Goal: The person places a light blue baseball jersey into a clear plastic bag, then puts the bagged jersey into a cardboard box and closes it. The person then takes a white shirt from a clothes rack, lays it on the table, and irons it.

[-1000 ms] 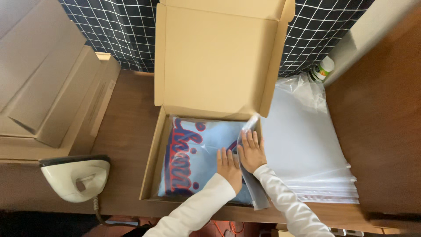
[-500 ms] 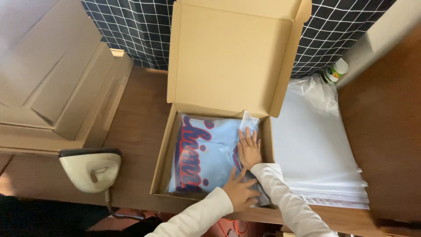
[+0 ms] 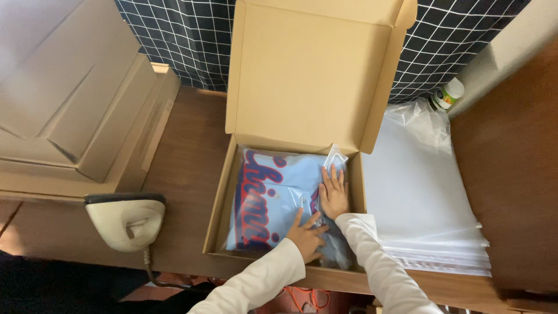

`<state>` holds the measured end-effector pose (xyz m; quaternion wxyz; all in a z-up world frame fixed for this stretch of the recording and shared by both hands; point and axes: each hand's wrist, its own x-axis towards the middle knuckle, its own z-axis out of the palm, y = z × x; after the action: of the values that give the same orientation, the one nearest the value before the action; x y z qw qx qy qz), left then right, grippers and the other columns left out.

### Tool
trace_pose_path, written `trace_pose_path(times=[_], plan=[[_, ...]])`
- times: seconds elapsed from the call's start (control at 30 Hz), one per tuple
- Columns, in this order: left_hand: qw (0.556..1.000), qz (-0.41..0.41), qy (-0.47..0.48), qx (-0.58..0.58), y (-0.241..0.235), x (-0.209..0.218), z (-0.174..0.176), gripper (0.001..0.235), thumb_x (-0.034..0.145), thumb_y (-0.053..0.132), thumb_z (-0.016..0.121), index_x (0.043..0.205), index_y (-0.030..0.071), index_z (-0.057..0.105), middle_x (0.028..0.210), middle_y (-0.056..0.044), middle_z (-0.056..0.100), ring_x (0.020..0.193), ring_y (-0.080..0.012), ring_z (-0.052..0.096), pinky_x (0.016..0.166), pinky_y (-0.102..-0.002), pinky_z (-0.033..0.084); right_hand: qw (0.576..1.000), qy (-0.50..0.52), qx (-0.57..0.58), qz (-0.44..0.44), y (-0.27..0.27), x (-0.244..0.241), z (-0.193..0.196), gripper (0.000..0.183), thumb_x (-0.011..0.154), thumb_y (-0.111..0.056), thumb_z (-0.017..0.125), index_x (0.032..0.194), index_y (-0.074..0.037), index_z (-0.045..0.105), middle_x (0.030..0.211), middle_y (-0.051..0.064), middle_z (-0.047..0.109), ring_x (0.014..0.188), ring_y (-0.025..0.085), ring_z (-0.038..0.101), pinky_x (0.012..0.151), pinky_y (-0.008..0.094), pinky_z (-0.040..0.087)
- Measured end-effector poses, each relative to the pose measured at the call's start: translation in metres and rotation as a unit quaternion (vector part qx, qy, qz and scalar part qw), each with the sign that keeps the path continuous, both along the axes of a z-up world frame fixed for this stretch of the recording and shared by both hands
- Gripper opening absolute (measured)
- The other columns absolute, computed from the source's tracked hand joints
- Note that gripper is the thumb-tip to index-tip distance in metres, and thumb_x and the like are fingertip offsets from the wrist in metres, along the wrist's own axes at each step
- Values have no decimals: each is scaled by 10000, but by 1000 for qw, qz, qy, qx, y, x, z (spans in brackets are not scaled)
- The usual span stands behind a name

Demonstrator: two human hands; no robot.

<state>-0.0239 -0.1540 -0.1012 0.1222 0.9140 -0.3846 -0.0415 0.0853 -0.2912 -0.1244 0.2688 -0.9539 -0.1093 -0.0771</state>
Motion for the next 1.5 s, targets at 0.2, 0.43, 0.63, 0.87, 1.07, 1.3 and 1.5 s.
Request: trace_pose_path(times=[0.2,0.43,0.63,0.87,1.07,1.3,1.5], plan=[[993,-34,31,107,5,-1,9,340,744,430,592,1072,342,587,1405,38,298,1360,-314,47,982,-686,-18,991,127,-34,14,-5,4,28,559,858,-403,303,1382,-255,177,1480,24,22,1339,373,-20,988,639,79],[995,-20,96,32,22,-22,10,391,845,345,455,1223,247,479,1390,-45,290,1304,-318,153,1003,-599,63,980,184,43,70,-31,2,55,513,851,-411,382,1336,-255,324,1435,112,179,1328,265,143,1065,350,131],[949,199,208,-131,114,21,83,381,823,425,444,1184,319,504,1218,8,493,1124,-304,430,893,-487,368,973,201,97,56,-62,18,111,340,835,-324,488,1103,-156,612,1110,57,600,1081,209,522,938,341,370],[774,523,-32,-355,231,146,105,352,752,252,640,1099,220,586,1093,-31,603,959,-211,591,808,-351,488,949,17,307,-67,-112,104,139,220,896,-111,492,764,8,621,697,207,590,649,288,620,523,405,541],[757,477,39,-444,230,217,142,575,809,221,619,1312,101,367,1296,-155,427,1125,-262,485,951,-376,423,892,-40,441,-93,-77,136,188,382,903,-181,509,1252,-47,432,1256,200,399,1188,367,379,914,568,353],[786,535,28,-308,218,245,136,498,795,321,518,1276,223,430,1154,3,574,1072,-198,532,937,-357,429,866,-41,498,-33,-57,142,214,463,960,-164,465,1362,-102,242,1400,167,266,1254,353,340,979,515,365],[793,533,-40,-293,213,244,128,286,787,251,534,1052,323,611,906,16,658,913,-240,606,828,-375,490,853,-6,521,3,-64,149,218,481,972,-233,445,1371,-156,188,1338,133,429,1188,358,455,892,538,436]])
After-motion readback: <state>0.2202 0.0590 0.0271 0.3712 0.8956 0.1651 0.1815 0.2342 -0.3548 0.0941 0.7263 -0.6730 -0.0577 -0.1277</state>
